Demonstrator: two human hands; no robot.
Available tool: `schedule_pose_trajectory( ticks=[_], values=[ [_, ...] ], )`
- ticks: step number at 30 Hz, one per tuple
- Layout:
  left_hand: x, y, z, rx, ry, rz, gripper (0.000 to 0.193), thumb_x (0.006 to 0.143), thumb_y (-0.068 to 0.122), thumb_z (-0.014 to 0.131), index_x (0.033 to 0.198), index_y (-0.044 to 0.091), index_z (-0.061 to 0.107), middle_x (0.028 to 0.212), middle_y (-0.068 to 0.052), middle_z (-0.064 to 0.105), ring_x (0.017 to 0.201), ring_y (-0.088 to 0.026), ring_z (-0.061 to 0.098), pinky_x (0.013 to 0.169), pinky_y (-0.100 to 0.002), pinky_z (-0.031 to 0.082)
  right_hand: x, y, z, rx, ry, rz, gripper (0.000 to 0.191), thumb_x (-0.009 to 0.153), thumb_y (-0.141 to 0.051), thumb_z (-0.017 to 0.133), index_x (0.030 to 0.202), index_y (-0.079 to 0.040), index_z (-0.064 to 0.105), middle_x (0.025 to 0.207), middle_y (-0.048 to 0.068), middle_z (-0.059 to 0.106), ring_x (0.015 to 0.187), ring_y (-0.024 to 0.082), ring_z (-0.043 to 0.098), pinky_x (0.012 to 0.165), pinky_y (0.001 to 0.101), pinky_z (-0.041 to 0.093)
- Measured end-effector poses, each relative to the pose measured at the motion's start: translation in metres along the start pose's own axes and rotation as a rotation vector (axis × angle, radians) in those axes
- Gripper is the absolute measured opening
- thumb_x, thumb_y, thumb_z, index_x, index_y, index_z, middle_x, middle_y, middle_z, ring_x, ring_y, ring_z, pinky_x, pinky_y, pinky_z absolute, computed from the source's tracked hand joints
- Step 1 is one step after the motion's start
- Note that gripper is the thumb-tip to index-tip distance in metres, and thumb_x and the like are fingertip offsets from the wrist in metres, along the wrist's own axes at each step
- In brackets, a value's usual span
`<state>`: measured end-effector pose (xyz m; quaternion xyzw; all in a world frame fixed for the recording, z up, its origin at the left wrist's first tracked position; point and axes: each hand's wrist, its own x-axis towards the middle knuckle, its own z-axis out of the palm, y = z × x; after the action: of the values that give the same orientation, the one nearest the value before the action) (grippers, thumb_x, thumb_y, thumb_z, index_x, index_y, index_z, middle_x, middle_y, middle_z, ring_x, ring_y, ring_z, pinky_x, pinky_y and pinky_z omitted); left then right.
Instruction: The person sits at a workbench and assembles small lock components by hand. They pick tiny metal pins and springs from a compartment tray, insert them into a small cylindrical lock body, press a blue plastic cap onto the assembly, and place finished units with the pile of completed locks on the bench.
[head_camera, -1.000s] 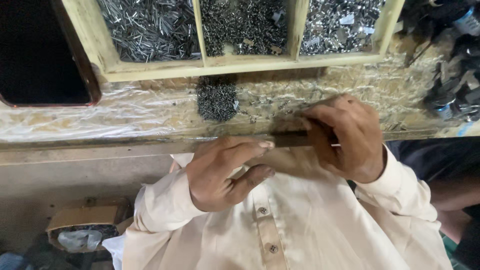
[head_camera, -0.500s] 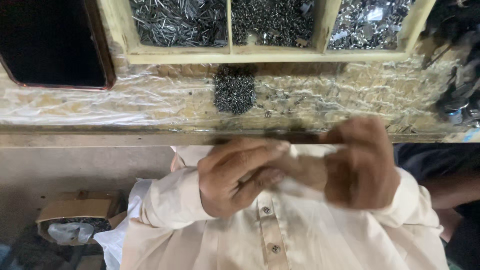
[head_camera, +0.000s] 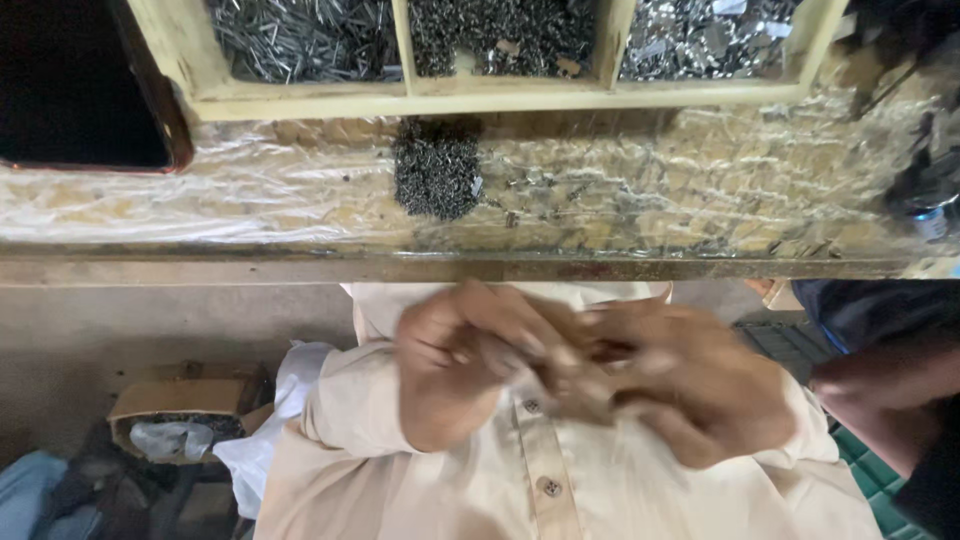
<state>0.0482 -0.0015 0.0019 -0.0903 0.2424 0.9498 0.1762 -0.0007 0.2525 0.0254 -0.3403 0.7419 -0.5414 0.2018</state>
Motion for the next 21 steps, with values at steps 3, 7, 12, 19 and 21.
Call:
schedule_pose_trajectory(
  ticks=[3, 7, 12, 19, 21],
  values=[
    [0.003, 0.005, 0.002, -0.138, 0.032, 0.016, 0.010, 0.107, 0.010, 0.066, 0.111, 0.002, 0.063, 0.105, -0.012, 0.073, 0.094, -0.023, 0.075, 0.081, -0.035, 0.064, 0.036, 0.000, 0.000, -0.193, 0.246, 0.068, 0.045, 0.090, 0.010, 0.071, 0.128, 0.006, 0.046, 0.105, 0.017, 0.064, 0.089, 0.027, 0.068, 0.077, 0.0413, 0.058],
    [0.011, 0.019, -0.009, 0.499, -0.130, 0.191, 0.017, 0.102, 0.001, 0.073, 0.112, 0.000, 0.060, 0.103, -0.010, 0.068, 0.090, -0.021, 0.073, 0.077, -0.033, 0.063, 0.056, 0.007, 0.013, -0.501, 0.161, 0.097, 0.044, 0.089, 0.012, 0.079, 0.128, 0.005, 0.058, 0.093, 0.013, 0.063, 0.079, 0.027, 0.063, 0.066, 0.0388, 0.047],
    [0.016, 0.028, -0.023, 0.969, -0.172, 0.361, 0.028, 0.092, 0.002, 0.084, 0.105, 0.005, 0.059, 0.103, -0.012, 0.066, 0.089, -0.025, 0.072, 0.074, -0.034, 0.058, 0.052, 0.015, 0.013, -0.661, 0.091, 0.053, 0.039, 0.089, 0.008, 0.080, 0.123, 0.007, 0.062, 0.086, 0.011, 0.062, 0.067, 0.025, 0.056, 0.059, 0.0384, 0.042],
    [0.006, 0.015, -0.029, 0.897, -0.112, 0.351, 0.020, 0.099, 0.004, 0.080, 0.110, 0.003, 0.064, 0.106, -0.011, 0.073, 0.092, -0.022, 0.076, 0.072, -0.029, 0.061, 0.066, 0.005, 0.008, -0.681, 0.008, 0.198, 0.021, 0.083, 0.005, 0.074, 0.102, 0.003, 0.065, 0.085, 0.014, 0.065, 0.068, 0.030, 0.059, 0.059, 0.0398, 0.046],
    [0.005, 0.017, -0.028, 0.846, -0.094, 0.328, 0.014, 0.101, 0.003, 0.074, 0.111, 0.002, 0.064, 0.106, -0.012, 0.074, 0.090, -0.021, 0.076, 0.072, -0.028, 0.061, 0.060, -0.006, 0.005, -0.460, 0.153, 0.329, 0.009, 0.087, 0.002, 0.066, 0.096, 0.000, 0.064, 0.085, 0.013, 0.066, 0.073, 0.027, 0.065, 0.063, 0.0389, 0.053]
  ],
)
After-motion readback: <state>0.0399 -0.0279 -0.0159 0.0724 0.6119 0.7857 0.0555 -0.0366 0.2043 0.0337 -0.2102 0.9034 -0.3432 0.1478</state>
